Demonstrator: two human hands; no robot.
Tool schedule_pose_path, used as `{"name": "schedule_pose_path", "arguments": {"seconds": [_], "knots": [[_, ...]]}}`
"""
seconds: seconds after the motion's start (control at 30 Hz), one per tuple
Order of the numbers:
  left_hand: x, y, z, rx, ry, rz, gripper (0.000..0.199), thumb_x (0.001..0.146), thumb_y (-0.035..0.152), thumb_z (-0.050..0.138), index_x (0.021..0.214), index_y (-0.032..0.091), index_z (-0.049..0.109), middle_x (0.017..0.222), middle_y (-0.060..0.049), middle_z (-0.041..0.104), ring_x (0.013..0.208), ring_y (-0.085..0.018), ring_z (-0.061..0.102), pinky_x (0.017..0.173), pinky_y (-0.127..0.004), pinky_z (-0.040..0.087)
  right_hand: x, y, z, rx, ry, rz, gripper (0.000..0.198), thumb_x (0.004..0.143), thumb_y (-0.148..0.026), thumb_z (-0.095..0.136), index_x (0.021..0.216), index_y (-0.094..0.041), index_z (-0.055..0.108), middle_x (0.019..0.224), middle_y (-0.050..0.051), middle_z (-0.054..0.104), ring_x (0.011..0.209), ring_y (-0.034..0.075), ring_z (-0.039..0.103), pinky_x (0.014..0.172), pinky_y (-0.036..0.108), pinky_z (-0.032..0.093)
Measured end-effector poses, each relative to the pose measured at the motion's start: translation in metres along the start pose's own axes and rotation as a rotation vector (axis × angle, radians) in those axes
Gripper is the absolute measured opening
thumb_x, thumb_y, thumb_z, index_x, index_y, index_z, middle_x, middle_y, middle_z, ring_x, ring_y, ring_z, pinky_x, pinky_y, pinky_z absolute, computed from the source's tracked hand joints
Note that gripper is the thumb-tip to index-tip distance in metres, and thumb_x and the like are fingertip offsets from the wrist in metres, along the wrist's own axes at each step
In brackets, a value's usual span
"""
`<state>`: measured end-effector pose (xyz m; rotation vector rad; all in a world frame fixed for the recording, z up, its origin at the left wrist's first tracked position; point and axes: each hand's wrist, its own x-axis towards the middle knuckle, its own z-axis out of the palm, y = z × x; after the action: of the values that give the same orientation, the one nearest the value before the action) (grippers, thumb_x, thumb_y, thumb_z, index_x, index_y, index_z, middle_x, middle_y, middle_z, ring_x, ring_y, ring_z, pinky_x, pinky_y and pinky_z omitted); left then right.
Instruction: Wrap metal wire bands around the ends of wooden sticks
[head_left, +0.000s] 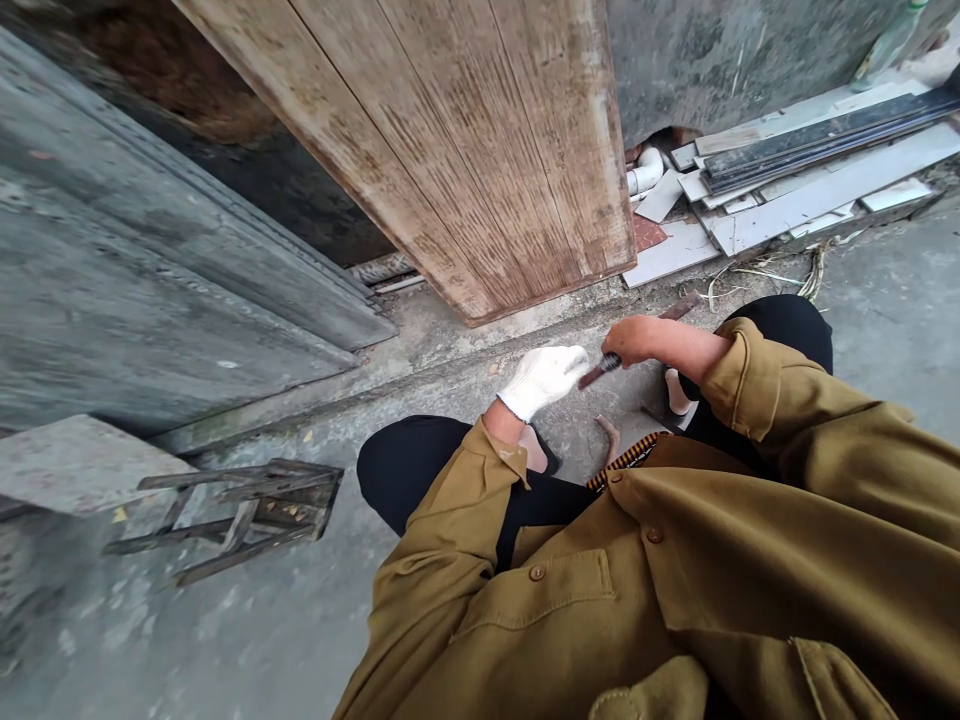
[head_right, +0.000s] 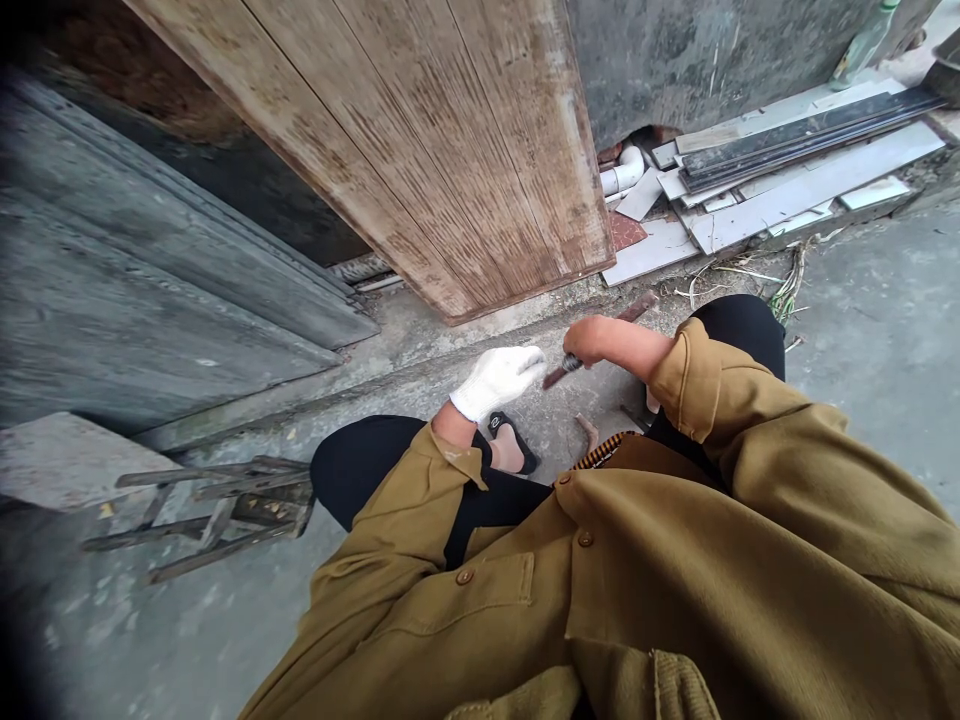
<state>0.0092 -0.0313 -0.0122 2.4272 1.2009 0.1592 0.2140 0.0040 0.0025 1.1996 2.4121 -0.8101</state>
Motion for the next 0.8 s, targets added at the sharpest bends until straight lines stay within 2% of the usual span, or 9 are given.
{"name": "schedule_pose_path", "arguments": {"seconds": [0.1, 0.17, 0.3, 0.4, 0.47, 0.53, 0.63, 0.7, 0.8], "knots": [[0.003, 0.001, -0.002, -0.202, -0.12, 0.029, 0.019, 0.086, 0.031, 0.056, 0.089, 0.018, 0.069, 0.084, -0.005, 0.069, 0.08, -0.019, 0.062, 0.075, -0.028, 0.042, -0.012, -0.006, -0.007, 0.043, -0.299, -0.192, 0.02, 0.064, -0.01, 0.075, 0.084, -0.015, 0.073, 0.068, -0.001, 0.064, 0.07, 0.014, 0.057, 0.066, 0.025, 0.037], [0.006, -0.001, -0.002, -0.461, -0.155, -0.017, 0.018, 0.081, 0.03, 0.061, 0.084, 0.014, 0.068, 0.079, -0.004, 0.067, 0.077, -0.018, 0.059, 0.074, -0.028, 0.042, -0.021, -0.004, -0.016, 0.106, -0.379, -0.292, 0.024, 0.067, -0.012, 0.073, 0.091, -0.015, 0.074, 0.067, -0.003, 0.063, 0.066, 0.012, 0.053, 0.063, 0.023, 0.035], [0.012, -0.005, 0.008, -0.898, -0.116, -0.105, 0.026, 0.074, 0.037, 0.069, 0.078, 0.012, 0.064, 0.067, -0.001, 0.061, 0.063, -0.013, 0.054, 0.061, -0.024, 0.041, -0.035, 0.009, -0.032, 0.292, -0.192, -0.373, 0.019, 0.074, -0.023, 0.072, 0.091, -0.015, 0.073, 0.068, -0.005, 0.062, 0.063, 0.01, 0.05, 0.061, 0.023, 0.032], [0.013, -0.003, 0.02, -1.295, -0.054, -0.143, 0.031, 0.073, 0.04, 0.073, 0.078, 0.014, 0.058, 0.055, 0.002, 0.051, 0.046, -0.008, 0.044, 0.047, -0.022, 0.031, -0.041, 0.015, -0.036, 0.432, -0.032, -0.415, 0.021, 0.081, -0.033, 0.068, 0.088, -0.014, 0.07, 0.069, -0.003, 0.062, 0.063, 0.011, 0.05, 0.061, 0.023, 0.033], [0.013, 0.002, 0.026, -1.507, 0.057, -0.181, 0.032, 0.073, 0.037, 0.074, 0.07, 0.016, 0.05, 0.049, 0.006, 0.042, 0.041, -0.007, 0.038, 0.044, -0.022, 0.028, -0.041, 0.015, -0.035, 0.508, 0.062, -0.414, 0.023, 0.085, -0.036, 0.064, 0.087, -0.013, 0.068, 0.071, -0.001, 0.062, 0.064, 0.011, 0.051, 0.061, 0.024, 0.034], [0.013, 0.007, 0.025, -1.625, 0.125, -0.22, 0.037, 0.073, 0.035, 0.074, 0.065, 0.018, 0.043, 0.047, 0.007, 0.037, 0.039, -0.005, 0.034, 0.044, -0.021, 0.027, -0.038, 0.013, -0.031, 0.596, 0.151, -0.401, 0.023, 0.088, -0.035, 0.061, 0.09, -0.013, 0.066, 0.074, 0.001, 0.063, 0.066, 0.012, 0.053, 0.061, 0.024, 0.036], [0.015, 0.013, 0.018, -1.745, 0.154, -0.232, 0.032, 0.077, 0.034, 0.074, 0.072, 0.016, 0.047, 0.051, 0.007, 0.039, 0.04, -0.004, 0.032, 0.044, -0.02, 0.027, -0.031, 0.01, -0.026, 0.788, 0.228, -0.442, 0.024, 0.089, -0.034, 0.061, 0.098, -0.013, 0.064, 0.079, 0.001, 0.063, 0.067, 0.01, 0.051, 0.061, 0.023, 0.037], [0.015, 0.013, 0.012, -1.795, 0.147, -0.209, 0.03, 0.078, 0.034, 0.074, 0.079, 0.015, 0.052, 0.053, 0.007, 0.041, 0.04, -0.004, 0.033, 0.043, -0.02, 0.026, -0.026, 0.009, -0.025, 0.943, 0.209, -0.503, 0.026, 0.089, -0.036, 0.062, 0.098, -0.012, 0.063, 0.079, 0.0, 0.062, 0.066, 0.009, 0.05, 0.06, 0.022, 0.038], [0.015, 0.012, 0.006, -1.813, 0.163, -0.208, 0.032, 0.076, 0.034, 0.076, 0.075, 0.014, 0.052, 0.051, 0.007, 0.041, 0.039, -0.004, 0.032, 0.042, -0.019, 0.024, -0.022, 0.005, -0.024, 1.164, 0.118, -0.551, 0.029, 0.086, -0.04, 0.066, 0.092, -0.012, 0.062, 0.077, 0.0, 0.061, 0.064, 0.008, 0.05, 0.059, 0.021, 0.04]]}}
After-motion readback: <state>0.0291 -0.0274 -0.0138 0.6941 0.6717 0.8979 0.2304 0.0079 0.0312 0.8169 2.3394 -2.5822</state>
